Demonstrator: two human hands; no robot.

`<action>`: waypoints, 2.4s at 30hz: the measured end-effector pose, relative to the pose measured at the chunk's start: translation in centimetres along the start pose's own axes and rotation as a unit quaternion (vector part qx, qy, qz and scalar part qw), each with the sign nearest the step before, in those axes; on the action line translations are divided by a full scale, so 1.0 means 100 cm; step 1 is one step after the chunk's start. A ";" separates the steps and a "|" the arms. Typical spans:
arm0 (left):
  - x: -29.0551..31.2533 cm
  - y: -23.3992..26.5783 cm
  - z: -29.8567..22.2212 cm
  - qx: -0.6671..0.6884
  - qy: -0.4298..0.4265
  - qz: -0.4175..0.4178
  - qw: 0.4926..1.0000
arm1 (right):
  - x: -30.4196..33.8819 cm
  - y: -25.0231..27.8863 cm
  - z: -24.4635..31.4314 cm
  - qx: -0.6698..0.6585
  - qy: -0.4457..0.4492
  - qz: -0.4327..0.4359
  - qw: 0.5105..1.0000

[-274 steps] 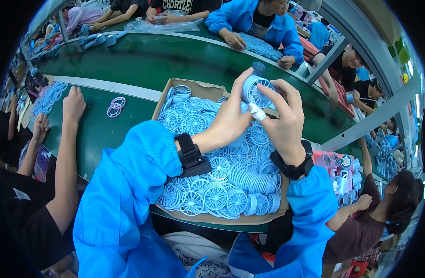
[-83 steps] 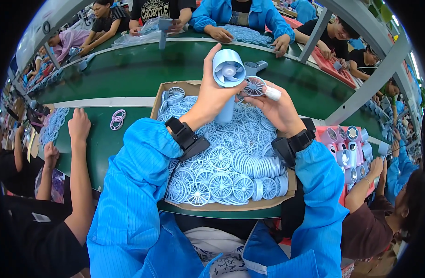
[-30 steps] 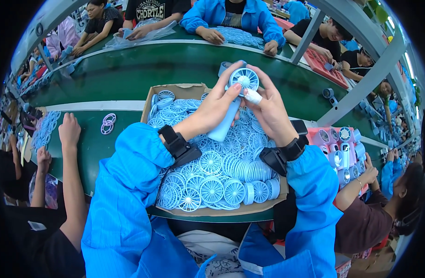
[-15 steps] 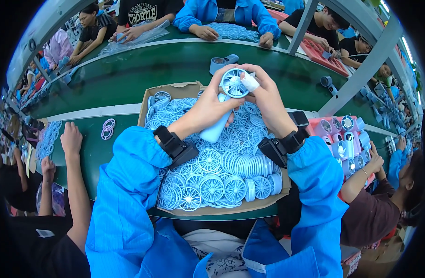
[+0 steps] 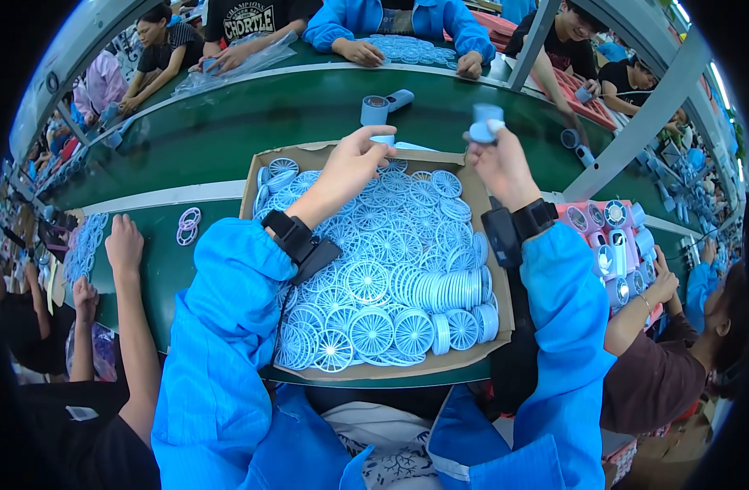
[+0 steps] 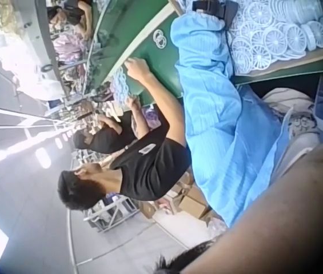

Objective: The person assembles handheld fans by picking up a fan body and a fan cover, pressing the cover onto the body, and placing the finished product onto the conveyor belt. This process is repeated multiple times throughout the video.

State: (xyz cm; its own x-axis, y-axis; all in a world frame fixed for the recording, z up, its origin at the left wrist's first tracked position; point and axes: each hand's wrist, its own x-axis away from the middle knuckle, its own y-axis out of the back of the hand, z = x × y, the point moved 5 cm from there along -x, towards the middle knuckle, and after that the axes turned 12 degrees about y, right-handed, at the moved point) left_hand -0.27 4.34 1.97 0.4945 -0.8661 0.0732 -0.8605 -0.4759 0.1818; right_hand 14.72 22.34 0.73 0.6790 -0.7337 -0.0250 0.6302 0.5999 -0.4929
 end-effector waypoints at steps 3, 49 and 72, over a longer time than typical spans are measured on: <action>-0.007 0.002 0.000 -0.052 -0.052 -0.017 0.997 | 0.000 0.009 0.012 0.133 0.098 -0.049 0.985; 0.011 -0.006 -0.026 0.349 0.014 0.080 0.934 | 0.043 -0.078 0.004 0.079 0.203 0.177 0.960; 0.044 -0.007 -0.055 0.302 -0.202 -0.087 0.927 | 0.101 -0.127 0.046 0.535 0.646 0.167 0.517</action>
State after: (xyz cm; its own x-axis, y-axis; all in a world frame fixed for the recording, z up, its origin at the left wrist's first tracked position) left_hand 3.17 1.69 7.57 0.6508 -0.6966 -0.3018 -0.7441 -0.5065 -0.4356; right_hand 15.34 8.79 10.71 0.4339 0.2826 -0.8555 0.8767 0.0867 0.4733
